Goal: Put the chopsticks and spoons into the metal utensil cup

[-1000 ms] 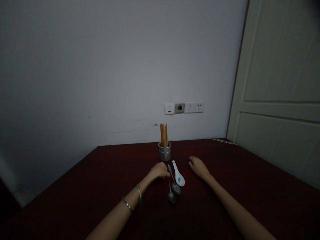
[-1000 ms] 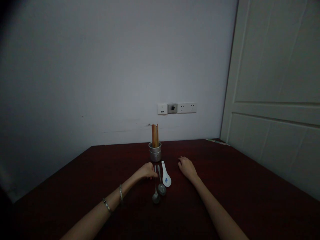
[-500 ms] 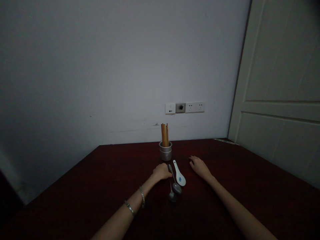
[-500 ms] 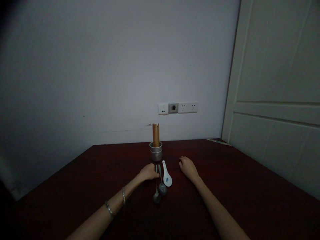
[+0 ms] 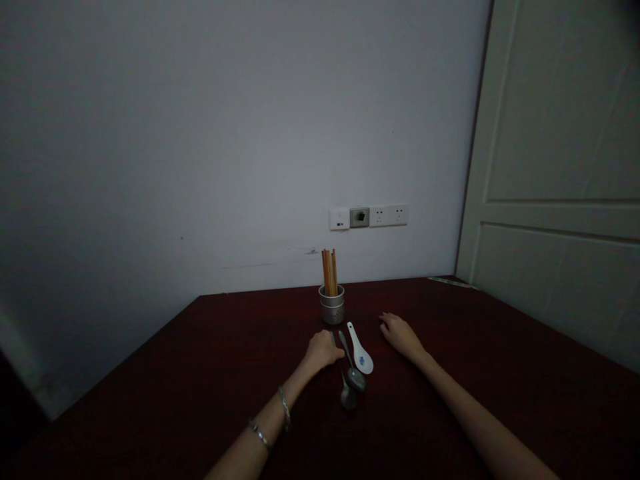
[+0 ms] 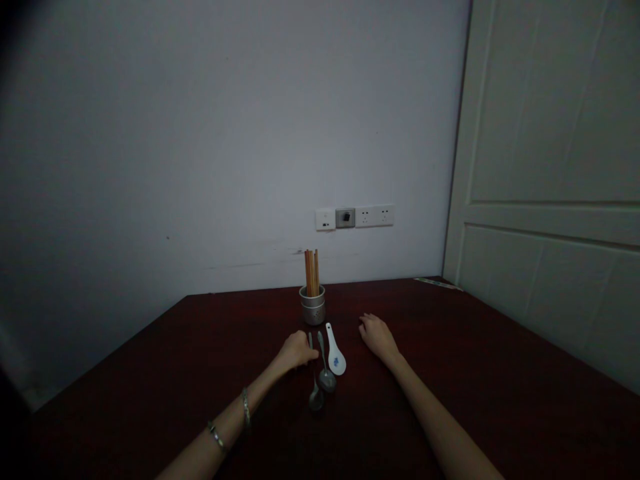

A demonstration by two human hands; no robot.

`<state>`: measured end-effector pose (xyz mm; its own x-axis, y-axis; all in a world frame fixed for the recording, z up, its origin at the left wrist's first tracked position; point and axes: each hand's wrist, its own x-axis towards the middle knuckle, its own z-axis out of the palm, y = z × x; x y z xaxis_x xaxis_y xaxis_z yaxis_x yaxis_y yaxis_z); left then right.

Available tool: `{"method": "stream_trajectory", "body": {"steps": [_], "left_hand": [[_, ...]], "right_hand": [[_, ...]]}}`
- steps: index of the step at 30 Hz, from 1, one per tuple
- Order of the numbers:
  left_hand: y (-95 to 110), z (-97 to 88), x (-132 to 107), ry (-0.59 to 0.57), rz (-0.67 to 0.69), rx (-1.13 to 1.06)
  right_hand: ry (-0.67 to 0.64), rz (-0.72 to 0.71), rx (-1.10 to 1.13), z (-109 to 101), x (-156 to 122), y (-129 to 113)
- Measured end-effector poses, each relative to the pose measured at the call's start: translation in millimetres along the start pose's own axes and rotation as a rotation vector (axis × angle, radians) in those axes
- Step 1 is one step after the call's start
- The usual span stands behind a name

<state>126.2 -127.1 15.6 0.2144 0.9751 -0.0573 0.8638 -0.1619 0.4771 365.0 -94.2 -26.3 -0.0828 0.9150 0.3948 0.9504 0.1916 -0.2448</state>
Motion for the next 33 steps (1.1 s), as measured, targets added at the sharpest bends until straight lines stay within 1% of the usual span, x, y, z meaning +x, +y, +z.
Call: {"method": "stream_trajectory", "body": {"steps": [4, 7, 10, 12, 14, 15, 18, 20, 21, 24, 26, 28, 29, 31, 33], "left_hand": [[6.0, -7.9, -6.7, -0.015, -0.047, -0.075], [12.5, -16.3, -12.2, -0.049, -0.061, -0.209], [16.0, -25.2, -15.0, -0.079, -0.040, -0.374], [16.4, -32.0, -15.5, -0.073, -0.009, -0.453], [16.7, -40.6, -16.0, -0.032, 0.026, -0.483], [17.3, -45.7, -16.5, 0.007, 0.039, -0.476], [22.1, -64.2, -19.9, 0.163, 0.055, -0.386], [28.0, -77.6, -23.2, 0.251, 0.066, -0.312], [31.7, -84.0, -24.8, 0.288, 0.078, -0.276], [44.2, -99.3, -27.7, 0.397, 0.148, -0.181], [52.8, -105.3, -27.7, 0.462, 0.200, -0.139], [60.1, -107.7, -26.9, 0.500, 0.236, -0.111], [63.0, -107.7, -26.5, 0.508, 0.248, -0.096], [67.2, -105.7, -26.4, 0.527, 0.278, -0.063], [69.4, -102.2, -27.0, 0.549, 0.313, -0.029]], "right_hand": [[-0.001, -0.004, -0.017, 1.4, 0.2, 0.7], [0.005, -0.003, -0.001, 1.5, 0.7, 1.4], [0.007, 0.012, 0.023, 1.6, 1.1, 1.3], [0.008, 0.007, 0.024, 2.3, 0.9, 1.3], [0.008, -0.004, 0.020, 3.3, 0.5, 2.1], [0.009, -0.005, 0.025, 3.3, 0.4, 2.7], [0.041, 0.046, 0.087, -3.3, 2.8, 3.0], [0.114, 0.091, 0.179, -17.5, 8.3, -2.3], [0.165, 0.105, 0.242, -28.2, 12.3, -7.9], [0.303, 0.096, 0.518, -71.1, 28.2, -38.4], [0.272, 0.087, 0.802, -102.3, 39.1, -66.8], [0.168, 0.054, 1.115, -128.5, 47.5, -95.0], [0.115, 0.038, 1.238, -138.1, 50.4, -107.3], [0.033, 0.031, 1.373, -149.3, 53.3, -125.8], [-0.021, 0.032, 1.430, -150.2, 53.2, -135.6]]}}
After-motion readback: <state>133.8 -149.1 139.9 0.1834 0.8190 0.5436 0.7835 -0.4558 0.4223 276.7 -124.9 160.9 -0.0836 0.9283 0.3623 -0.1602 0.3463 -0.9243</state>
